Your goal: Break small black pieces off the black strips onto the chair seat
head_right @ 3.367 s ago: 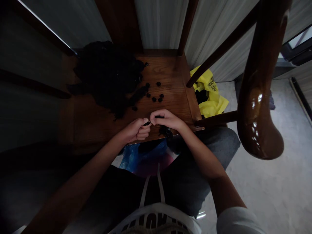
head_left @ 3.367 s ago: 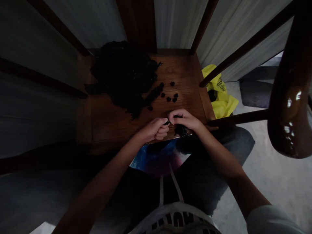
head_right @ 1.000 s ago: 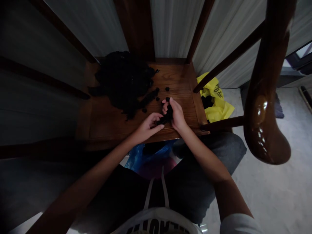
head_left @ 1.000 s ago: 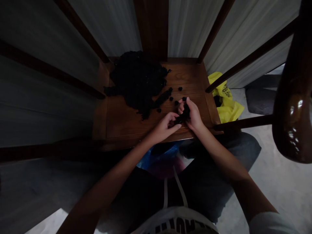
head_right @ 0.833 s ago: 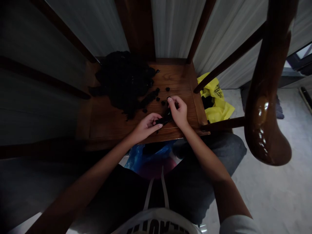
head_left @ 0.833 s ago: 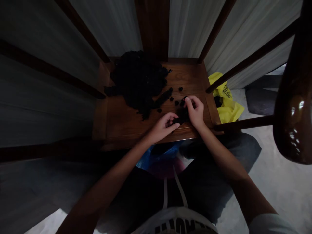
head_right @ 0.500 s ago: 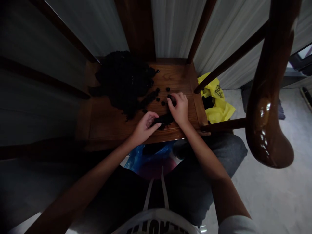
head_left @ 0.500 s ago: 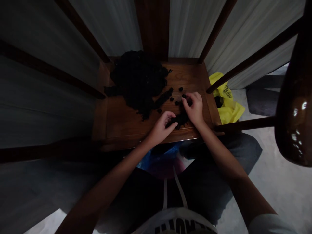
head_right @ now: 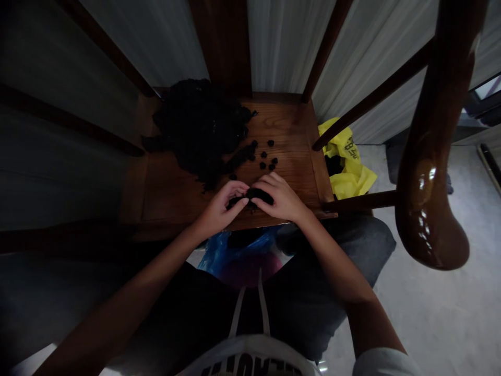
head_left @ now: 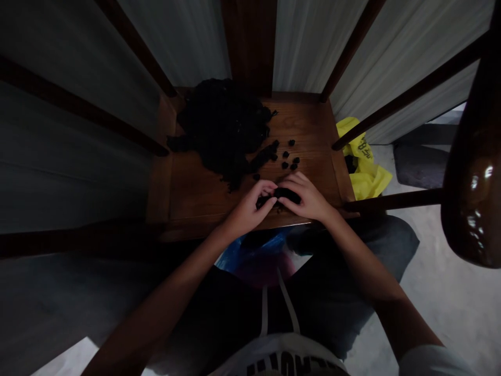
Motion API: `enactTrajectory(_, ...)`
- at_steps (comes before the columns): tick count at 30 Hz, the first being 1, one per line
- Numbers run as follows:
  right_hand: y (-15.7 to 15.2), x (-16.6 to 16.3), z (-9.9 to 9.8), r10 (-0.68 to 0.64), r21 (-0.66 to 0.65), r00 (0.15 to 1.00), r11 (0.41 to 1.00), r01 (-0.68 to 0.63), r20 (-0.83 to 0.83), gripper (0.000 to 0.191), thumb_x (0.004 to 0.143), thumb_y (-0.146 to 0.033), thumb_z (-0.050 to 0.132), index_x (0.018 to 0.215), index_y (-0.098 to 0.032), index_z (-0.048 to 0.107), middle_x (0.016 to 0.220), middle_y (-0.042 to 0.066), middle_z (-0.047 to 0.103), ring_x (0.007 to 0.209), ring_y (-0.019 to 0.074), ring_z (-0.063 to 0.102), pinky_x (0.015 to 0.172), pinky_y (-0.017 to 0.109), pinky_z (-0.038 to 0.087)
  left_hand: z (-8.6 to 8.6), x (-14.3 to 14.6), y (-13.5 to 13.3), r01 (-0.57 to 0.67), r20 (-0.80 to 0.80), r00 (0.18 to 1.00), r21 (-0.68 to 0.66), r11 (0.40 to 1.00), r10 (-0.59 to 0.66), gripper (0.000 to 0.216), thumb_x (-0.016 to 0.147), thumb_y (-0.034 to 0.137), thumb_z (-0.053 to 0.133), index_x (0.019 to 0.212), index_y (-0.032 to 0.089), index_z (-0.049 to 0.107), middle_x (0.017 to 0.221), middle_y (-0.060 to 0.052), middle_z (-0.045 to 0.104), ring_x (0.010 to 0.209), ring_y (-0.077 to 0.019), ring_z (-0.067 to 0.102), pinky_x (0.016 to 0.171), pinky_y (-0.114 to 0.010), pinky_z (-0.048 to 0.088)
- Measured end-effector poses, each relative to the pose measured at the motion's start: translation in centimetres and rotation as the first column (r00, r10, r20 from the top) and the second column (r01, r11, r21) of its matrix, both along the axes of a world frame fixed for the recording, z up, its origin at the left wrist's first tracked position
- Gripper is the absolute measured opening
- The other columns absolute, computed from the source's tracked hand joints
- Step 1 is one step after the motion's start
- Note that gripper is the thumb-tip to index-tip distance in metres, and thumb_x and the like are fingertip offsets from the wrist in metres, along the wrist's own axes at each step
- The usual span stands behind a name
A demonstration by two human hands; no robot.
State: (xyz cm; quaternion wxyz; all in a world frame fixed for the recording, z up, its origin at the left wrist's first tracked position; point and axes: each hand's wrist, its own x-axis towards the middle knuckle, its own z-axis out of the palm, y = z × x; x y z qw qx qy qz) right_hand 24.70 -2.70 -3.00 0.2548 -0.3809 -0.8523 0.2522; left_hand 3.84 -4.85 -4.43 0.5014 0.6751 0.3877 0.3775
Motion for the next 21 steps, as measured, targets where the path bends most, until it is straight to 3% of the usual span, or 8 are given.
enactTrajectory(4, 0.0, -0.2, -0.3, 0.051, -0.023, 0.991, 0.999, -0.049, 0.125, 0.021, 0.087, -0.038, 0.06, 0.098, -0.02, 0.065, 0.086, 0.006, 0.059, 0.088, 0.0227, 0.049, 0.081, 0.038, 0.04, 0.2, -0.2, 0.2, 0.024, -0.083, 0.996, 0.042, 0.999, -0.021, 0.023, 0.092, 0.021, 0.051, 0.115, 0.02, 0.05, 0.092, -0.002, 0.057, 0.088, -0.0137, 0.057, 0.085, -0.029, 0.045)
enactTrajectory(7, -0.1, -0.2, -0.1, 0.019, -0.127, 1.0, 0.992, -0.022, -0.021, 0.017, 0.085, -0.036, 0.063, 0.091, -0.02, 0.063, 0.081, 0.003, 0.056, 0.081, 0.0189, 0.05, 0.077, 0.034, 0.04, 0.5, -0.4, 0.2, 0.037, -0.219, 0.976, 0.095, 0.995, -0.015, 0.026, 0.09, 0.026, 0.055, 0.114, 0.02, 0.051, 0.09, -0.002, 0.055, 0.085, -0.0138, 0.055, 0.08, -0.028, 0.044)
enactTrajectory(12, -0.2, 0.4, 0.7, -0.22, -0.419, 0.923, 0.905, 0.073, -0.316, 0.025, 0.079, -0.038, 0.071, 0.089, -0.021, 0.058, 0.078, -0.001, 0.054, 0.069, 0.0127, 0.049, 0.065, 0.026, 0.04, 0.9, -1.0, 0.2, 0.08, -0.358, 0.933, 0.115, 0.99, -0.033, 0.045, 0.087, 0.037, 0.061, 0.127, 0.022, 0.047, 0.087, 0.0, 0.06, 0.075, -0.0136, 0.057, 0.067, -0.026, 0.042)
enactTrajectory(15, 0.1, 1.1, 0.8, -0.33, -0.542, 0.83, 0.84, 0.04, -0.45, 0.025, 0.076, -0.037, 0.072, 0.088, -0.021, 0.056, 0.08, -0.001, 0.055, 0.073, 0.0132, 0.052, 0.068, 0.025, 0.042, 1.1, -1.6, 0.3, 0.236, -0.461, 0.874, 0.123, 0.964, -0.155, 0.02, 0.089, 0.037, 0.057, 0.1, 0.022, 0.064, 0.065, 0.004, 0.056, 0.057, -0.0111, 0.051, 0.057, -0.025, 0.034)
enactTrajectory(18, 0.6, 1.4, 0.6, -0.388, -0.616, 0.751, 0.787, -0.031, -0.534, 0.023, 0.076, -0.033, 0.071, 0.09, -0.021, 0.056, 0.085, 0.0, 0.058, 0.081, 0.0149, 0.056, 0.076, 0.027, 0.046, 1.5, -2.0, 0.5, 0.353, -0.53, 0.821, 0.182, 0.918, -0.211, 0.032, 0.09, 0.037, 0.054, 0.064, 0.02, 0.06, 0.057, 0.002, 0.051, 0.057, -0.0125, 0.048, 0.057, -0.028, 0.033)
enactTrajectory(21, 0.8, 1.2, 0.2, -0.415, -0.638, 0.707, 0.767, -0.068, -0.573, 0.023, 0.073, -0.026, 0.071, 0.091, -0.021, 0.057, 0.088, 0.001, 0.059, 0.084, 0.0146, 0.057, 0.08, 0.028, 0.046, 1.7, -1.9, 0.5, 0.319, -0.571, 0.813, 0.275, 0.907, -0.113, 0.032, 0.091, 0.04, 0.053, 0.067, 0.02, 0.059, 0.064, -0.002, 0.054, 0.073, -0.0184, 0.053, 0.071, -0.032, 0.039)
